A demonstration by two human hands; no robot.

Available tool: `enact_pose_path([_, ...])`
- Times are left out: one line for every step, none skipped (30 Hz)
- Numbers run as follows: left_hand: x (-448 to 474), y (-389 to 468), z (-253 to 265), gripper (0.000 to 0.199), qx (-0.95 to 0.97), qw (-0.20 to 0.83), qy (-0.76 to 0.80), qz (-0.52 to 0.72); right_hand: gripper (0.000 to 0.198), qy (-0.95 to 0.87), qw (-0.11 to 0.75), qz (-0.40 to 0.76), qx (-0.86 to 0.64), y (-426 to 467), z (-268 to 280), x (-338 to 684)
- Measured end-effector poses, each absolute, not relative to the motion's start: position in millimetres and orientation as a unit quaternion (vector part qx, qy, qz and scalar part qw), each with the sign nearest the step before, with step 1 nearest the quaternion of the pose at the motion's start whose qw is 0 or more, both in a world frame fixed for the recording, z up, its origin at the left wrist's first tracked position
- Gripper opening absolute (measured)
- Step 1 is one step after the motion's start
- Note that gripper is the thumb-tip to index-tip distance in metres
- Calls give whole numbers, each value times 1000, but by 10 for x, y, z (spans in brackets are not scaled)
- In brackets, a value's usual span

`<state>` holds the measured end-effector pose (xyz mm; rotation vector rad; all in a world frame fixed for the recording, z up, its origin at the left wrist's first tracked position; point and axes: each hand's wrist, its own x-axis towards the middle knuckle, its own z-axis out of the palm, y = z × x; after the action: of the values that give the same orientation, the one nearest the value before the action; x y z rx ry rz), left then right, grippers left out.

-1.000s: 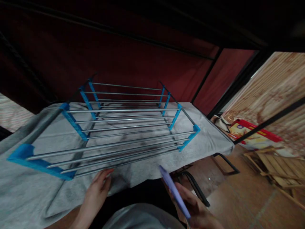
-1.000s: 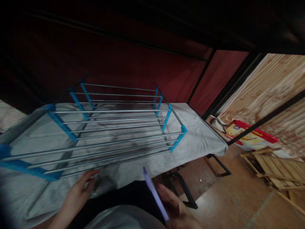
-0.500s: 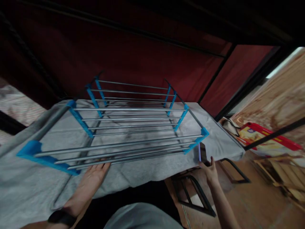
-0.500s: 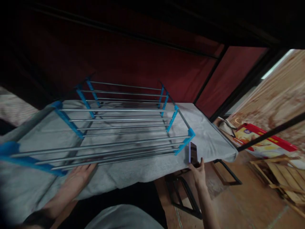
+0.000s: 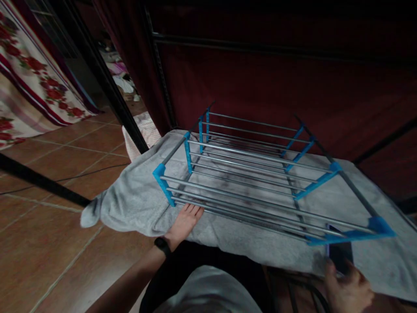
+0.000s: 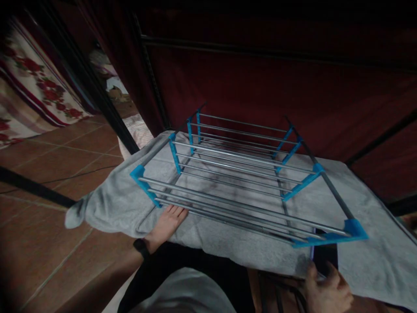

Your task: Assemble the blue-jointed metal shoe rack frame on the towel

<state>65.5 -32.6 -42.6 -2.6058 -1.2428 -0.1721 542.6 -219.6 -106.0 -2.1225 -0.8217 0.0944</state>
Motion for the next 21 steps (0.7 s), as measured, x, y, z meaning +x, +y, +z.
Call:
enact_pose_path([644, -329, -441, 41, -896, 126, -423, -59, 73, -362, 414, 20, -835, -2205, -1086, 5246])
enact_pose_path([634, -330, -453, 42, -896, 127, -420, -59, 61, -427, 414, 42, -803, -2191, -1115, 5042])
enact_pose_path([623, -330, -464, 42, -897, 128, -419, -60, 50, -491, 426, 80, -756, -2150, -1142, 4823])
enact_pose_path([613, -329, -474, 42, -897, 129, -418, -62, 41, -555, 418, 113, -710, -2079, -1161, 4597])
enact_pose_path([605, -327, -482, 42, -898, 128, -417, -63, 36, -604, 414, 121, -671, -1979, -1171, 4374])
enact_pose_path([597, -323, -490, 42, -898, 127, -416, -64, 34, -651, 402, 116, -633, -1856, -1169, 4164])
enact_pose_path([592, -318, -499, 42, -899, 125, -415, -65, 35, -692, 386, 100, -601, -1715, -1154, 3976])
enact_pose_path([590, -313, -509, 42, -900, 125, -413, -65, 38, -721, 365, 76, -584, -1567, -1130, 3813])
enact_pose_path([589, -309, -521, 42, -900, 125, -413, -66, 41, -741, 338, 49, -578, -1420, -1100, 3679])
enact_pose_path([589, -307, -537, 42, -900, 125, -413, -68, 43, -754, 308, 22, -580, -1284, -1068, 3573])
enact_pose_path([588, -310, -555, 42, -899, 122, -414, -73, 43, -762, 277, -1, -586, -1165, -1041, 3494])
enact_pose_path([583, -320, -577, 43, -898, 113, -416, -86, 44, -767, 249, -21, -591, -1068, -1021, 3439])
enact_pose_path([570, -337, -602, 44, -897, 101, -418, -105, 44, -773, 226, -37, -592, -995, -1011, 3406])
enact_pose_path([547, -362, -629, 46, -895, 89, -420, -123, 45, -778, 208, -50, -590, -945, -1011, 3390])
enact_pose_path([511, -393, -657, 47, -890, 72, -424, -149, 46, -783, 196, -61, -587, -915, -1019, 3388])
enact_pose_path([462, -426, -687, 46, -880, 53, -436, -182, 48, -786, 188, -70, -585, -900, -1032, 3395])
enact_pose_path([399, -456, -717, 41, -863, 38, -454, -219, 50, -787, 184, -76, -583, -896, -1049, 3408])
enact_pose_path([326, -477, -745, 35, -840, 28, -479, -253, 50, -788, 183, -78, -583, -898, -1065, 3423])
enact_pose_path([246, -486, -771, 28, -809, 19, -511, -290, 50, -788, 184, -75, -582, -901, -1080, 3437])
enact_pose_path([164, -478, -795, 23, -766, 5, -549, -334, 49, -789, 187, -69, -582, -903, -1092, 3449])
enact_pose_path([86, -453, -814, 21, -719, -16, -584, -377, 49, -790, 190, -60, -580, -903, -1101, 3459])
